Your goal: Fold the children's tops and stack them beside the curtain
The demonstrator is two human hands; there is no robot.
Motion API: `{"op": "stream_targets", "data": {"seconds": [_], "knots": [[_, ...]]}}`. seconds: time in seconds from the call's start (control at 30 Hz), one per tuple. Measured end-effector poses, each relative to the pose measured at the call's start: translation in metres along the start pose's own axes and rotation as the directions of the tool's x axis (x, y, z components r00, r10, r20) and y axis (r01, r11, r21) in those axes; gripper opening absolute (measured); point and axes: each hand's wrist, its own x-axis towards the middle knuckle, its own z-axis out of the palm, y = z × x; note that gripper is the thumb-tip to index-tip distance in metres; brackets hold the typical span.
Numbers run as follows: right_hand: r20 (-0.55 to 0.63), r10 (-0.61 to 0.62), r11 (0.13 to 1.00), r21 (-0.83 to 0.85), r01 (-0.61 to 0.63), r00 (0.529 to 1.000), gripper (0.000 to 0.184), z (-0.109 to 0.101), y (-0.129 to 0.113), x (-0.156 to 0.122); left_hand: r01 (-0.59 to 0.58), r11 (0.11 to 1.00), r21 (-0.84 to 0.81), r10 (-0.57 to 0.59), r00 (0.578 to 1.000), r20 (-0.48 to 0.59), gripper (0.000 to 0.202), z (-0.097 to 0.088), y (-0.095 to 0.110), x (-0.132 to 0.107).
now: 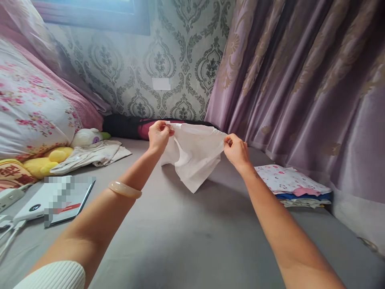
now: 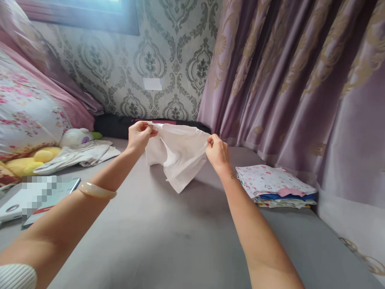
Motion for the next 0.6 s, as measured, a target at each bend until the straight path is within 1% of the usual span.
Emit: {"op": "stream_targets", "data": {"seconds": [0.07, 0.13, 0.2, 0.27, 0.33, 0.4, 0.47, 0.6], "knots": [[0.014, -0.012, 1.000, -0.015, 0.012, 1.000, 0.014, -0.014, -0.002, 0.005, -0.092, 0.989, 0.118, 0.093, 0.996, 0.000, 0.011, -0.010, 0.009, -0.001], [0.056, 0.015, 1.000, 0.026, -0.017, 0.998, 0.012, -0.025, -0.004, 0.010, -0.174, 0.954, 0.244, 0.178, 0.984, 0.008, 0.013, -0.021, 0.020, -0.003], [0.120, 0.070, 0.984, 0.154, -0.088, 0.990, 0.020, -0.034, -0.007, 0.014, -0.263, 0.897, 0.354, 0.272, 0.962, 0.025, 0.014, -0.031, 0.031, -0.005], [0.183, 0.104, 0.928, 0.335, -0.162, 0.978, 0.031, -0.041, -0.010, 0.016, -0.352, 0.834, 0.425, 0.367, 0.929, 0.049, 0.015, -0.040, 0.042, -0.008], [0.194, 0.097, 0.864, 0.471, -0.180, 0.976, 0.035, -0.048, -0.016, 0.016, -0.422, 0.782, 0.458, 0.444, 0.894, 0.064, 0.018, -0.050, 0.054, -0.010], [0.158, 0.054, 0.849, 0.512, -0.128, 0.986, 0.032, -0.057, -0.023, 0.013, -0.469, 0.745, 0.474, 0.499, 0.864, 0.069, 0.020, -0.060, 0.067, -0.014], [0.100, -0.004, 0.870, 0.492, -0.046, 0.995, 0.029, -0.069, -0.031, 0.007, -0.493, 0.716, 0.494, 0.535, 0.842, 0.066, 0.020, -0.071, 0.081, -0.018], [0.021, -0.110, 0.891, 0.446, 0.089, 0.994, 0.033, -0.099, -0.047, -0.006, -0.536, 0.666, 0.519, 0.573, 0.813, 0.103, 0.020, -0.097, 0.112, -0.029]]}}
